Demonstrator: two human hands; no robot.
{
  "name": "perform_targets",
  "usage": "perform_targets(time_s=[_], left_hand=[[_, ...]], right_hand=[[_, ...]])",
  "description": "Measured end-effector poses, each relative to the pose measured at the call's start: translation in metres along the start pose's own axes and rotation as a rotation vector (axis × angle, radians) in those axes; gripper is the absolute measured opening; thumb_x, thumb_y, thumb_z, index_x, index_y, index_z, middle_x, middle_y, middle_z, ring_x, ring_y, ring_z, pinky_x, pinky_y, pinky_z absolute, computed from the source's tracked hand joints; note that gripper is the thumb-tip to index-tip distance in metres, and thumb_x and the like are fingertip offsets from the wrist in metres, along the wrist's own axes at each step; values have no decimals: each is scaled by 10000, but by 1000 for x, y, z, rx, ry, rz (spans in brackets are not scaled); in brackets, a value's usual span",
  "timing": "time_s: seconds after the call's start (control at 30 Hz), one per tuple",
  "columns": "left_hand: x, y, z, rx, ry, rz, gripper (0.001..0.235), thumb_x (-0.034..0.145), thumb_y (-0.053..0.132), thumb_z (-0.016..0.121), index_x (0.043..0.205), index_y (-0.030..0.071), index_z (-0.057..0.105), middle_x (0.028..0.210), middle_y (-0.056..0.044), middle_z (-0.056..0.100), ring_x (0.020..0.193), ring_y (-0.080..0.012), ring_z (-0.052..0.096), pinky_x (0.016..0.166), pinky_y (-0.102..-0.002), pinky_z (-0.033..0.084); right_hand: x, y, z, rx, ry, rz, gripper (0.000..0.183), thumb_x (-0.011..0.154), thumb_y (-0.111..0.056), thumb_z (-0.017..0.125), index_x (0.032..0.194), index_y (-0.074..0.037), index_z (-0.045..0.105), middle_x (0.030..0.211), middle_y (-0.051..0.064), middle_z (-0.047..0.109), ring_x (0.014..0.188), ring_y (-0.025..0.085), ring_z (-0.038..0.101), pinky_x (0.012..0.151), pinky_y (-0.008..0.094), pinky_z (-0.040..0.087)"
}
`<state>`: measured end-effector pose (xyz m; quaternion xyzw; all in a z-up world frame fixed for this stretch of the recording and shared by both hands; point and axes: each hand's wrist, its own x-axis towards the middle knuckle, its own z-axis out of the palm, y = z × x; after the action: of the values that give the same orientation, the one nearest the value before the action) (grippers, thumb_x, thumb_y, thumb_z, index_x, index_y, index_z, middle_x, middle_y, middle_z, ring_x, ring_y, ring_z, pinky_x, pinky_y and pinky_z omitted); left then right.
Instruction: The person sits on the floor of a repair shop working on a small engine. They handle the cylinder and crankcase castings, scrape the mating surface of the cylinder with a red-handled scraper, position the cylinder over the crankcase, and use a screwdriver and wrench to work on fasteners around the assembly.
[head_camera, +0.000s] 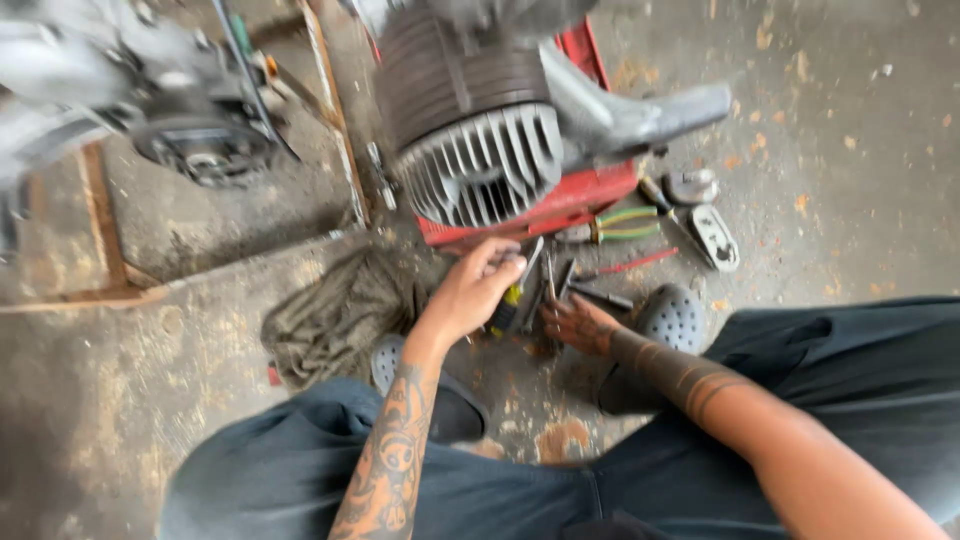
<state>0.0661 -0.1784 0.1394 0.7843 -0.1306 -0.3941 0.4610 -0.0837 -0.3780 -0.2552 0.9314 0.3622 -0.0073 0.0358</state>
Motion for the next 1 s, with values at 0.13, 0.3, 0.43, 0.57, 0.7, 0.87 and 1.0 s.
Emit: perform_targets(time_s=[0.13, 0.3, 0.43, 0.57, 0.7, 0.87, 1.0], left_hand=[[-5, 1, -13, -3, 22, 40, 531, 957, 356, 595, 1388, 46, 596, 1362, -261, 626, 1238, -403, 627, 1040, -507, 494], [-16, -5, -25, -44, 135, 120, 493, 932, 307, 587, 1336, 23, 585, 1231, -101, 697, 1009, -173, 684, 839, -280, 549], [-54, 31, -39, 115, 164, 182, 435, 927, 303, 579, 1289, 65, 611, 1209, -79, 711, 987, -191, 690, 838, -314, 552], [-91, 77, -50, 287, 200, 274, 601, 953, 443, 494, 1428, 75, 493, 1492, -139, 502, 1256, -283, 616, 1008, -458, 523], [-127, 121, -63, 242, 314, 583, 434, 946, 323, 544, 1267, 37, 601, 1264, -107, 608, 1058, -216, 669, 927, -368, 535], [-130, 172, -88, 312, 480, 895, 345, 941, 187, 538, 1259, 91, 630, 1169, -71, 704, 834, -149, 643, 719, -264, 529], [-109, 210, -111, 101, 399, 955, 359, 893, -13, 559, 1237, 74, 617, 1165, -93, 697, 1025, -203, 678, 898, -322, 562]], right_hand=[[20, 9, 37, -67, 226, -204, 223, 846, -245, 609, 1057, -186, 565, 1217, 111, 593, 1133, 314, 569, 969, 593, 436], [51, 14, -76, 176, 225, -257, 329, 865, -215, 593, 1180, -121, 605, 1148, 127, 657, 1096, 333, 606, 1096, 574, 335], [77, 15, -188, 514, 250, -63, 334, 933, -232, 625, 1214, -64, 558, 1056, 131, 676, 852, 340, 629, 801, 457, 474], [90, 11, -325, 665, 581, -30, 344, 865, -163, 743, 1141, -31, 586, 923, 114, 702, 735, 294, 694, 675, 418, 565], [76, 23, -425, 630, 771, -41, 352, 847, -145, 695, 1138, 5, 566, 928, 129, 682, 765, 299, 668, 699, 410, 569], [67, 55, -559, 596, 1257, -28, 603, 932, 25, 572, 1467, -2, 295, 1307, 147, 448, 961, 199, 588, 875, 335, 536], [81, 100, -653, 758, 1341, -28, 682, 926, 86, 416, 1556, -133, 274, 1069, 164, 563, 814, 233, 575, 702, 323, 472]])
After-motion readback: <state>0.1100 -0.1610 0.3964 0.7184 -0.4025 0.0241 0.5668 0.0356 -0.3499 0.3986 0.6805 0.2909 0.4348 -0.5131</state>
